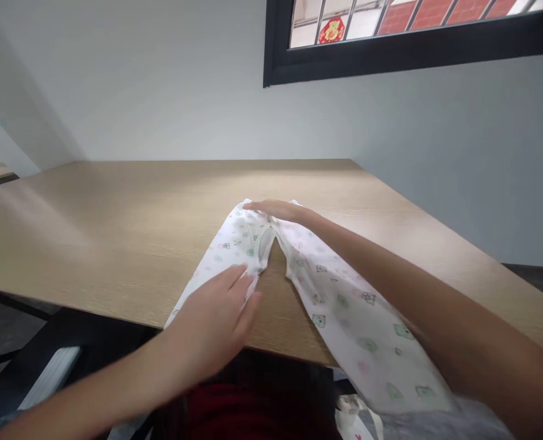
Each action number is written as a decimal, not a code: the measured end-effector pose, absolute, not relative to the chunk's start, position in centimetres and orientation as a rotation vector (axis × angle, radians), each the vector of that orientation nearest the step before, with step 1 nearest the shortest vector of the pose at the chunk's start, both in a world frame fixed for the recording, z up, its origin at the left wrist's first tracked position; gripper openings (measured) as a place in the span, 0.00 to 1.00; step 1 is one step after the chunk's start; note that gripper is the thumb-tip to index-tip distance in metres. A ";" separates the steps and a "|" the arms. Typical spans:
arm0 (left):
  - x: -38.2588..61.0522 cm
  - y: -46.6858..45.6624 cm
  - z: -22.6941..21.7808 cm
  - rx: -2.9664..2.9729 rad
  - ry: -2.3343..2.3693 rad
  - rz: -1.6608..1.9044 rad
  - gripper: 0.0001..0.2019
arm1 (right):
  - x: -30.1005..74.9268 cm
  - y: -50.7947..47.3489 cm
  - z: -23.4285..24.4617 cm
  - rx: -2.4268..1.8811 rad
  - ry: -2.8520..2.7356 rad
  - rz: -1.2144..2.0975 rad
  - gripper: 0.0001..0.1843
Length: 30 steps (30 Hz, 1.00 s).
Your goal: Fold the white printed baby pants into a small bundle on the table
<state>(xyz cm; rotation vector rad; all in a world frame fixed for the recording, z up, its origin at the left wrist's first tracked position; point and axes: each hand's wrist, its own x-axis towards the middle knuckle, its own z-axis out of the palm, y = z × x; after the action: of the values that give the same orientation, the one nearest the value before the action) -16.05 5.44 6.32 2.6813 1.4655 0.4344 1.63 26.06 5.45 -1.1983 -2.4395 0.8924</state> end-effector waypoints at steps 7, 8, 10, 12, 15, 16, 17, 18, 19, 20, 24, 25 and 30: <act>-4.8 16.2 6.3 2.724 0.869 0.180 0.21 | 9.3 21.2 5.3 -1.262 -2.351 0.963 0.26; -4.2 15.4 5.9 2.747 0.804 0.154 0.19 | 9.7 21.0 4.5 -1.274 -2.413 0.912 0.27; -3.8 11.9 4.7 2.808 0.605 0.122 0.14 | 10.3 21.5 2.9 -1.229 -2.562 0.727 0.27; -4.0 6.9 2.8 2.876 0.473 0.230 0.15 | 10.4 22.9 1.5 -1.245 -2.646 0.484 0.27; -3.6 0.7 -0.5 2.915 0.652 1.009 0.22 | 10.2 25.2 0.4 -1.497 -2.576 0.274 0.29; -3.2 -0.4 -1.4 2.903 0.735 1.214 0.22 | 10.1 25.7 0.2 -1.581 -2.523 0.254 0.30; -2.5 -1.1 -1.9 2.898 0.817 1.362 0.21 | 10.0 26.2 0.2 -1.646 -2.465 0.240 0.31; -1.7 -1.3 -2.2 2.901 0.906 1.463 0.18 | 9.9 26.4 0.2 -1.694 -2.398 0.227 0.31; -0.8 -1.3 -2.3 2.904 1.000 1.525 0.15 | 9.8 26.5 0.2 -1.725 -2.325 0.214 0.31; 0.1 -1.0 -2.1 2.898 1.086 1.566 0.14 | 9.8 26.5 0.2 -1.738 -2.250 0.205 0.31; 3.1 0.0 -1.1 2.821 1.363 1.489 0.09 | 9.9 25.9 0.3 -1.695 -1.990 0.241 0.26; 3.5 0.1 -1.0 2.809 1.428 1.418 0.07 | 9.9 25.9 0.4 -1.689 -1.947 0.268 0.25; 3.6 -0.2 -0.5 2.891 1.462 1.189 0.03 | 10.4 25.8 1.3 -1.748 -1.756 0.502 0.23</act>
<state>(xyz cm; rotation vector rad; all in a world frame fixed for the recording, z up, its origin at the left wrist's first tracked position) 3.59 -0.17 -0.48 2.8910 1.4623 1.1891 10.45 25.82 1.27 -1.7480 -1.7562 0.5025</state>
